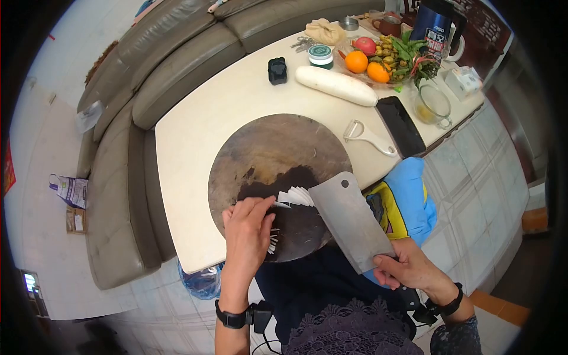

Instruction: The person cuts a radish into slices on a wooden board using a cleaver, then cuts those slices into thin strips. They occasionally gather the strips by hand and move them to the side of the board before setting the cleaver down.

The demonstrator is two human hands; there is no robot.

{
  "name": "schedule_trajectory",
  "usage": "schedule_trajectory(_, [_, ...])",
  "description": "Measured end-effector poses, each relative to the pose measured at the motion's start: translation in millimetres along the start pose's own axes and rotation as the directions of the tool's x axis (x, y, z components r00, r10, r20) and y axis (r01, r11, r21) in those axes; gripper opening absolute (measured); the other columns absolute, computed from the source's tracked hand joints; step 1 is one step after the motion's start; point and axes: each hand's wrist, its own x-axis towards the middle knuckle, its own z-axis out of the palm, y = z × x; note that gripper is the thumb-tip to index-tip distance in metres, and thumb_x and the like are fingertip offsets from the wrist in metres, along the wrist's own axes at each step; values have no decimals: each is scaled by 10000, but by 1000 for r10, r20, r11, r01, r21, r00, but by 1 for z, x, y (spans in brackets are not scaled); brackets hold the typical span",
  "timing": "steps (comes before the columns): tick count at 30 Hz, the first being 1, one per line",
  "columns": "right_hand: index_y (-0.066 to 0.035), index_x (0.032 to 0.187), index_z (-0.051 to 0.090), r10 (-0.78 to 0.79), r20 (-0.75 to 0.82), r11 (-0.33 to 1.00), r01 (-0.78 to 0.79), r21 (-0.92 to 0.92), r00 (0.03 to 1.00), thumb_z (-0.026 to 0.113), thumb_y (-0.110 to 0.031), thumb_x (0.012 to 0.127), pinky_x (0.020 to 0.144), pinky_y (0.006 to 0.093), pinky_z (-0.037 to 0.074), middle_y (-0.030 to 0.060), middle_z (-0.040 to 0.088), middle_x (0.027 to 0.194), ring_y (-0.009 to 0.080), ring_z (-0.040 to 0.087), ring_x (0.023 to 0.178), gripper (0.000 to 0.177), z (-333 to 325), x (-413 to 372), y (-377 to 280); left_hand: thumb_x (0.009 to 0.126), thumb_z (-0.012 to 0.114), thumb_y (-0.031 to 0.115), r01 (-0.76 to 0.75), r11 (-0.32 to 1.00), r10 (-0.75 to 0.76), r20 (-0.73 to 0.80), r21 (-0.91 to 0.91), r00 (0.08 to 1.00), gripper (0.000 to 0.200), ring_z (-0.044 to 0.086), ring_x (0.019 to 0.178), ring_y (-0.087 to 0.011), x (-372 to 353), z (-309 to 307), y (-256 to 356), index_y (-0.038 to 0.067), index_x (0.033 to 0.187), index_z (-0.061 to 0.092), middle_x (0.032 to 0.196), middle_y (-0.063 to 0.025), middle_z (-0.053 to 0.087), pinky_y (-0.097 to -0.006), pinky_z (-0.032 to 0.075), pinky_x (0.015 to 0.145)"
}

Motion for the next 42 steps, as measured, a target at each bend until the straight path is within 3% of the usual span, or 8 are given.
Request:
schedule_trajectory(10, [-21, 749, 559, 6, -95, 1000, -7, -7, 995, 518, -111, 949, 429, 210, 399, 9, 568, 608, 51, 488, 459, 223, 2, -9, -3, 774, 656, 9, 77, 995, -85, 130, 69, 988, 102, 560, 850, -287, 7, 8, -2, 42, 867, 630, 851, -77, 586, -367, 359, 784])
schedule_trajectory(13, [-5, 809, 544, 26, -67, 994, -33, -102, 997, 513, -124, 953, 443, 242, 391, 20, 548, 601, 79, 491, 471, 189, 0, -9, -1, 750, 651, 0, -61, 995, 54, 84, 82, 995, 112, 560, 824, -278, 0, 9, 2, 51, 841, 612, 843, -75, 574, -369, 362, 769])
schedule_trajectory(16, [6, 799, 544, -4, -77, 938, -23, -347, 997, 541, -125, 926, 461, 320, 423, 97, 575, 597, 197, 553, 481, 183, 1, -8, -6, 715, 648, -12, -217, 972, 216, 19, 90, 976, 167, 564, 826, -265, -11, 13, 18, 59, 864, 624, 866, -79, 575, -370, 382, 764])
schedule_trajectory(18, [16, 815, 546, -176, -59, 757, 97, -647, 983, 563, -135, 897, 514, 393, 454, 175, 580, 606, 332, 595, 560, 172, 2, -10, -13, 684, 647, -18, -277, 960, 277, 11, 31, 961, 224, 568, 845, -254, -20, 20, 29, 51, 896, 636, 880, -79, 579, -372, 405, 767])
schedule_trajectory(19, [16, 815, 546, -171, -65, 759, 89, -645, 983, 563, -135, 897, 514, 393, 454, 175, 580, 606, 332, 595, 560, 172, 2, -11, -18, 675, 640, -46, -278, 960, 277, 49, 20, 960, 258, 573, 855, -260, -25, 22, 29, 28, 922, 643, 888, -82, 584, -375, 432, 751])
schedule_trajectory(21, [23, 847, 540, -217, 17, 538, 134, -832, 976, 576, -110, 866, 536, 422, 465, 204, 592, 650, 386, 599, 619, 139, 3, -12, -28, 664, 641, -19, -256, 967, 256, 67, -9, 964, 286, 578, 881, -264, -34, 23, 28, 5, 949, 637, 923, -96, 583, -381, 437, 771])
schedule_trajectory(33, [63, 887, 499, 37, 216, 335, 192, -923, 976, 628, -49, 691, 515, 417, 475, 190, 587, 719, 349, 621, 640, 260, 2, -16, -56, 666, 676, -40, -182, 983, 182, 43, 16, 982, 307, 586, 987, -330, -54, 29, 35, -67, 971, 656, 1058, -172, 604, -427, 464, 844])
schedule_trajectory(42, [104, 842, 509, 12, 344, 239, 331, -913, 939, 641, -63, 668, 437, 390, 448, 184, 551, 672, 304, 607, 595, 275, 4, -8, -64, 645, 667, -53, -166, 985, 168, 52, -37, 984, 314, 583, 989, -336, -56, 33, 33, -69, 958, 645, 1050, -169, 603, -443, 468, 856])
